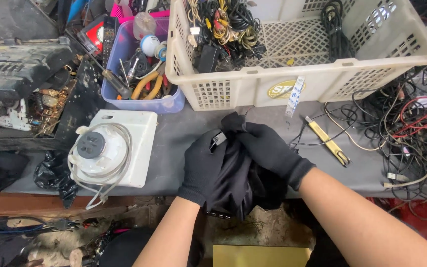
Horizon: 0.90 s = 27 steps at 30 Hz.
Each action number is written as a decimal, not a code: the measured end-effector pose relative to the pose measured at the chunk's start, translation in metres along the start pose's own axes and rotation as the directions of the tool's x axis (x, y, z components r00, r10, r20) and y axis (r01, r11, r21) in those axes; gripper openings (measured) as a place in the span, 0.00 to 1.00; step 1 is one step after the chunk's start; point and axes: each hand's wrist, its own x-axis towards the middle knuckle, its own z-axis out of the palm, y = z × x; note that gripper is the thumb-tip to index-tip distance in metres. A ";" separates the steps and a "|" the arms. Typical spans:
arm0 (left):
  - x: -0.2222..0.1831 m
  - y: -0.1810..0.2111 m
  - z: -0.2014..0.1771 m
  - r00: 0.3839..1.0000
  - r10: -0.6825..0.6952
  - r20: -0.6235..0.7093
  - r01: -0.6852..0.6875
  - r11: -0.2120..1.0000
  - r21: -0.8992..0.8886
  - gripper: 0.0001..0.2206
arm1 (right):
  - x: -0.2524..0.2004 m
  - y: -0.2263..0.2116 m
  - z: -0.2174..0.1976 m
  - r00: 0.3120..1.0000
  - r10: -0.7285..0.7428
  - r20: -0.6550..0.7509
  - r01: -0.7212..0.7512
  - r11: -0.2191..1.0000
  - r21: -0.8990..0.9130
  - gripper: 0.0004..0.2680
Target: Cleaning a red wire and its connector within a bundle of wires using a cloth at a repair bench.
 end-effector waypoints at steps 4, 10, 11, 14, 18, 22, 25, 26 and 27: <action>0.002 0.005 -0.001 0.998 -0.061 -0.003 0.061 0.998 -0.031 0.07 | -0.001 0.005 -0.003 0.985 -0.158 -0.062 0.164 0.980 0.109 0.13; -0.001 -0.014 0.005 0.991 -0.108 0.081 0.112 0.993 -0.044 0.09 | -0.011 -0.005 0.002 0.835 -0.550 -0.003 0.549 0.834 -0.048 0.11; 0.000 -0.016 0.005 0.991 -0.112 0.074 0.117 0.991 -0.062 0.12 | -0.013 -0.011 0.000 0.728 -0.683 0.053 0.682 0.716 -0.147 0.12; -0.002 -0.013 0.012 0.987 -0.129 -0.098 0.130 0.992 -0.003 0.11 | -0.001 0.000 0.005 0.776 -0.628 0.056 0.612 0.729 -0.308 0.10; 0.004 -0.006 -0.002 0.977 -0.214 -0.006 0.212 0.974 -0.084 0.16 | 0.001 0.000 0.000 0.776 -0.628 0.058 0.601 0.708 -0.370 0.09; -0.002 0.000 -0.003 0.979 -0.195 -0.060 0.189 0.978 -0.091 0.14 | 0.008 0.003 0.003 0.720 -0.692 0.056 0.642 0.632 -0.433 0.09; -0.007 0.000 -0.010 0.990 -0.132 -0.039 0.131 0.991 -0.027 0.17 | 0.022 0.022 0.011 0.665 -0.744 0.069 0.687 0.572 -0.449 0.08; -0.007 -0.001 -0.012 0.993 -0.115 -0.035 0.116 0.993 0.035 0.20 | 0.028 0.030 0.015 0.623 -0.780 0.060 0.708 0.530 -0.467 0.08; -0.006 0.004 -0.015 0.993 -0.114 -0.035 0.115 0.993 0.036 0.20 | 0.026 0.029 0.015 0.623 -0.780 0.059 0.708 0.530 -0.467 0.08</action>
